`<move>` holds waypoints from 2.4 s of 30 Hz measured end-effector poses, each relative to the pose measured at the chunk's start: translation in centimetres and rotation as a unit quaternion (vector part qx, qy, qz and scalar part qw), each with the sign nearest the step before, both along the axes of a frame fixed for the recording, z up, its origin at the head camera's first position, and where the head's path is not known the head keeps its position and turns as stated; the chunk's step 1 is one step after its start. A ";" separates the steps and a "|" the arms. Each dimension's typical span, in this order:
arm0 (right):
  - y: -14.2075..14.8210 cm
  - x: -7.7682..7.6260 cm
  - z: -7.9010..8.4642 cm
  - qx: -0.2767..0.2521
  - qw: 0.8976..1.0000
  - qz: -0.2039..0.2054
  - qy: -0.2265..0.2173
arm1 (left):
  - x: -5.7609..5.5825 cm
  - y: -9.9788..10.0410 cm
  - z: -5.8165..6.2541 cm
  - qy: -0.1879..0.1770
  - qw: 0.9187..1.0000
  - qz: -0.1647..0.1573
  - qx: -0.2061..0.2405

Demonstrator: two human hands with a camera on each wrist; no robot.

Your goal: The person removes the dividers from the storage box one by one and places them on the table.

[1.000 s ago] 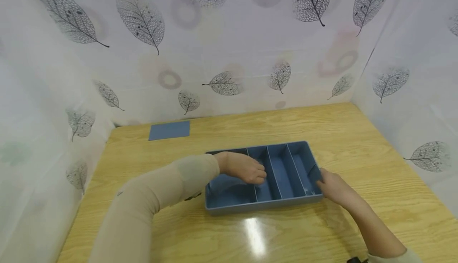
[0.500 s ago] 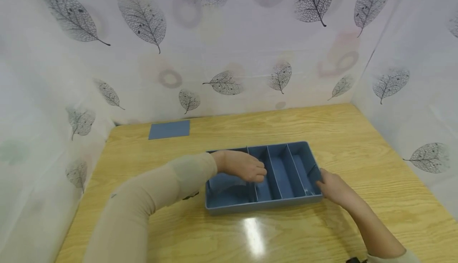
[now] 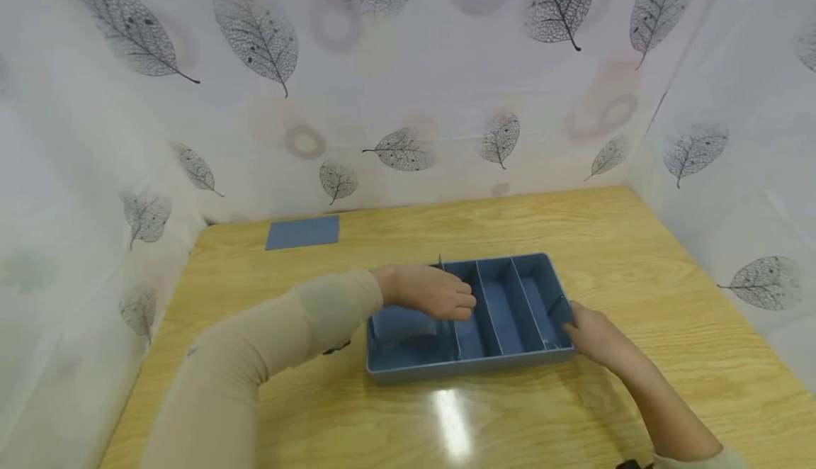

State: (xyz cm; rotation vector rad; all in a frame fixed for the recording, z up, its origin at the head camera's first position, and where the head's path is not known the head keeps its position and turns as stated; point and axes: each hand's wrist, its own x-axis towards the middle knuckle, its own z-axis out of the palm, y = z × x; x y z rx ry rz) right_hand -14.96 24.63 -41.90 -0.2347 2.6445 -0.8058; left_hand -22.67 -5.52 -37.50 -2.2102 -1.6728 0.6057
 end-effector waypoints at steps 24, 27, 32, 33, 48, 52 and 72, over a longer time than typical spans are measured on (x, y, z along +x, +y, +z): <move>0.0 -0.2 -0.1 0.002 1.000 0.006 -0.002 | 0.0 -0.5 2.5 -0.015 0.999 0.028 0.019; 0.0 -0.2 -0.1 0.004 1.000 0.008 0.002 | 0.0 -0.6 2.8 -0.016 0.999 0.027 0.032; 0.0 -0.2 -0.1 0.004 1.000 0.006 0.001 | 0.3 -0.9 3.1 -0.011 0.998 0.027 0.052; 0.0 -0.2 0.0 0.004 1.000 0.005 -0.001 | 0.4 -1.0 3.2 -0.009 0.998 0.030 0.052; 0.0 -0.1 0.0 0.011 1.000 0.006 0.011 | 3.2 -2.1 5.3 0.083 0.993 0.074 0.033; 0.0 -0.2 -0.1 0.011 1.000 0.006 0.010 | 3.4 -2.7 5.4 0.102 0.991 0.082 0.040; 0.1 -0.3 -0.2 -0.002 1.000 0.014 0.012 | 3.2 -6.0 5.5 0.090 0.973 0.203 0.066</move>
